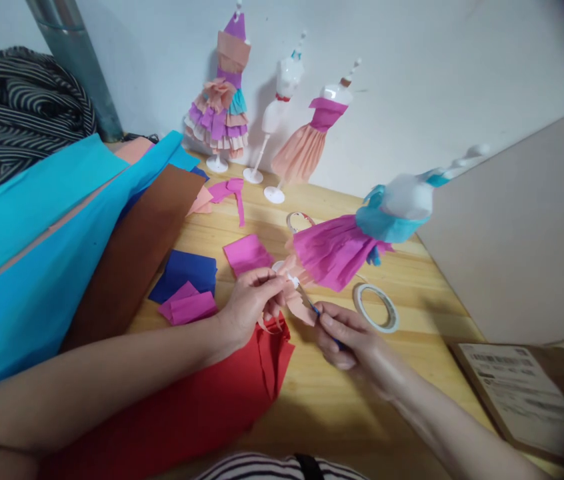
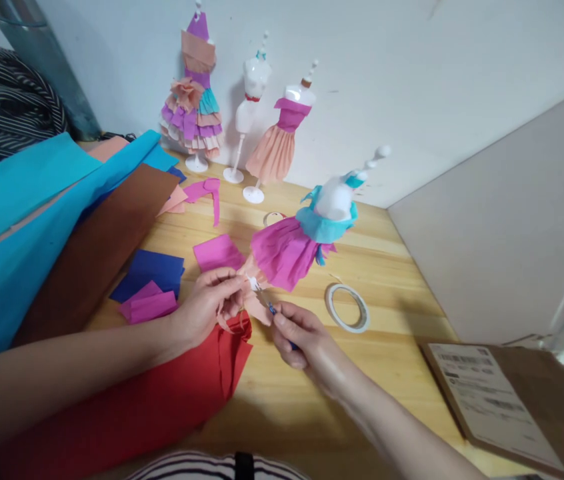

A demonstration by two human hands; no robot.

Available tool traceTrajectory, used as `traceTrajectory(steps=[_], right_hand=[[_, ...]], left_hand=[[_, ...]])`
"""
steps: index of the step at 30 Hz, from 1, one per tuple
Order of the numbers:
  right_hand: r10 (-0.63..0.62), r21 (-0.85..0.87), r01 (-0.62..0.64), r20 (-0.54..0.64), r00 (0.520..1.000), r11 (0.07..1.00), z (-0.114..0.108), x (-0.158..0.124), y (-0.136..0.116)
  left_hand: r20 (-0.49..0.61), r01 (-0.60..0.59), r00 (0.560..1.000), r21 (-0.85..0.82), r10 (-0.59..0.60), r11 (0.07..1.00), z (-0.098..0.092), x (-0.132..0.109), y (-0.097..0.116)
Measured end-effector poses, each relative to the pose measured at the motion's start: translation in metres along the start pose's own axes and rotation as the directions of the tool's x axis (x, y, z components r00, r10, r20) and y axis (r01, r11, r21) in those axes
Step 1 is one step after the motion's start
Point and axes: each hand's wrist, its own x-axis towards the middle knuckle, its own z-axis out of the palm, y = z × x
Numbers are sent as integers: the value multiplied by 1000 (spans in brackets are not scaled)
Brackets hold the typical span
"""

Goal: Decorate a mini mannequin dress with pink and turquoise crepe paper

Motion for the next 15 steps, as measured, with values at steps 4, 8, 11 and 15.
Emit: traceTrajectory(steps=[4,8,11,15], right_hand=[[-6,1,6,48,999,1000,-2,5,-13],[-21,-34,25,108,994,999,-3,9,-18],[-13,-24,16,111,994,1000,-2,11,-18],[29,21,-31,79,996,999,3,15,-21]], left_hand=[[4,11,1000,-3,-11,1000,0,-1,1],[-7,12,1000,-10,-12,1000,-1,0,1],[0,1,1000,-10,-1,1000,0,-1,1],[37,-5,999,25,5,1000,1,-2,1]])
